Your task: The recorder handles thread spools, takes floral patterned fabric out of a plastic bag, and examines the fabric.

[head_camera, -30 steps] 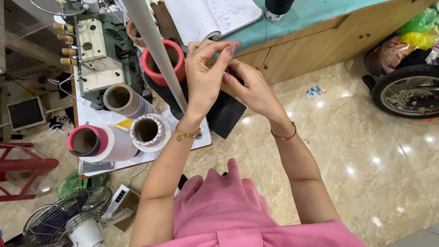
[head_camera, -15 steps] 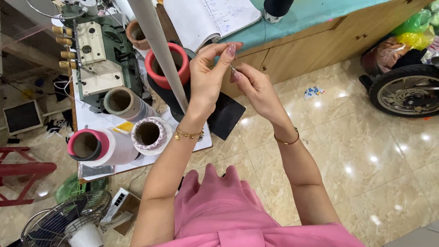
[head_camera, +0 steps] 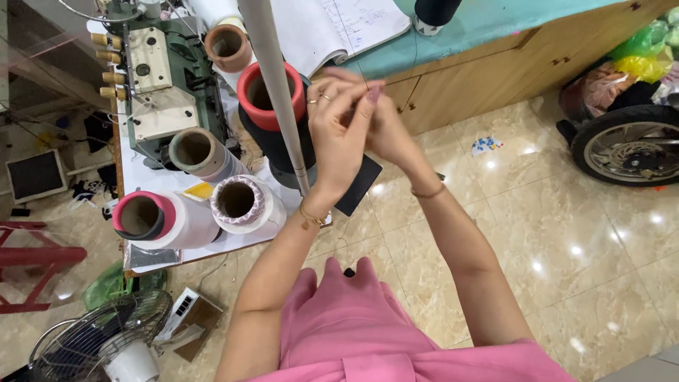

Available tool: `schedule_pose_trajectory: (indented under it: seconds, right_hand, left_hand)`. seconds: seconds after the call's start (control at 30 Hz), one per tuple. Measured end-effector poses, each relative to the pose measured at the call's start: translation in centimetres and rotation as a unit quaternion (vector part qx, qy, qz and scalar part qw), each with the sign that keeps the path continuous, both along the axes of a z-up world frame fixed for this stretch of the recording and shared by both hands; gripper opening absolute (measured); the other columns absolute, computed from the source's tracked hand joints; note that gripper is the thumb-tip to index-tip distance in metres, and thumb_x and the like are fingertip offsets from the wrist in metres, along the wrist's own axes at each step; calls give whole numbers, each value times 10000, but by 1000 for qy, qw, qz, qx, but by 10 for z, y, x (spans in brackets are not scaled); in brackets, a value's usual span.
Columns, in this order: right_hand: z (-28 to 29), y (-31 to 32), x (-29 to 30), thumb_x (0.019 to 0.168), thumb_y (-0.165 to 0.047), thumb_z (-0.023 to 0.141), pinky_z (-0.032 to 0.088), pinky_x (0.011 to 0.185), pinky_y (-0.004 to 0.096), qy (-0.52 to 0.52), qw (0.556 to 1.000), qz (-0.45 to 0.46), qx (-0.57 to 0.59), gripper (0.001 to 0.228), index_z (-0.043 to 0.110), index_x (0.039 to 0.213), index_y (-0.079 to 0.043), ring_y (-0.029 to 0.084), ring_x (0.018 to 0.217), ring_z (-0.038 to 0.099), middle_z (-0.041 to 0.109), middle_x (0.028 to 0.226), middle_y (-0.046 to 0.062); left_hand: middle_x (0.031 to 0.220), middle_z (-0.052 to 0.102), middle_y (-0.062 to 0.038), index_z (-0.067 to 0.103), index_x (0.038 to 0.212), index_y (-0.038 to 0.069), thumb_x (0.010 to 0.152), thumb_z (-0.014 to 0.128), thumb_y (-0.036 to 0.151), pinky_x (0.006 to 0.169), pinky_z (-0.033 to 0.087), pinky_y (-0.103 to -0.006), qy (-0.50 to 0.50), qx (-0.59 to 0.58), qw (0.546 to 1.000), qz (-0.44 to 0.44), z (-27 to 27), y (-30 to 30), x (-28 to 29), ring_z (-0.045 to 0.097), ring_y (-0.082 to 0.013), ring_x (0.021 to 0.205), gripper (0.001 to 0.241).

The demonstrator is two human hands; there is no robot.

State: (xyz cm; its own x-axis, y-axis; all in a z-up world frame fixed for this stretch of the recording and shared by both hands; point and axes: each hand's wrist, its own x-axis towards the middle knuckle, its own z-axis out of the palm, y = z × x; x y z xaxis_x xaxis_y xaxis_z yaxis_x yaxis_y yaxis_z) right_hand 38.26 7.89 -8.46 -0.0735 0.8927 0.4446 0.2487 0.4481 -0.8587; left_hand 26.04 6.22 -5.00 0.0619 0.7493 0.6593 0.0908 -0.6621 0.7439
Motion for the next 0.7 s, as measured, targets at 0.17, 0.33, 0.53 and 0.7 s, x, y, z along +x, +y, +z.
schedule_pose_trajectory:
  seconds: [0.17,0.33,0.53,0.7]
  right_hand:
    - [-29,32,-6,1064,-65,567,482,1020,269,-82,979,146,119,449,444,1486,27,151,1153,566,585,1357,89]
    - [-2,51,-22,1065,-74,563,514,1071,311,-126,952,153,232,256,588,1307,4,194,1195,587,619,1235,86]
    - [23,30,-14,1008,-24,622,506,849,260,-25,991,111,75,214,595,1220,-17,131,970,561,605,1091,38]
    - [-2,33,29,969,-1,724,470,836,232,45,992,-3,119,289,581,1215,-56,91,950,536,568,1082,-7]
  left_hand:
    - [953,669,-51,790,1060,74,964,731,122,987,432,-388,63,89,992,62,7,-9,-6,532,-251,1081,123]
    - [963,646,-56,790,1060,101,935,742,84,985,478,-405,96,93,988,77,13,-18,-14,584,-270,1064,135]
    - [1093,663,-74,769,1103,106,945,742,97,1047,476,-397,67,110,990,54,18,-22,-15,599,-240,1171,160]
    - [1017,667,-22,764,1085,109,919,749,86,1091,416,-433,94,175,979,51,28,-26,-22,591,-236,1206,168]
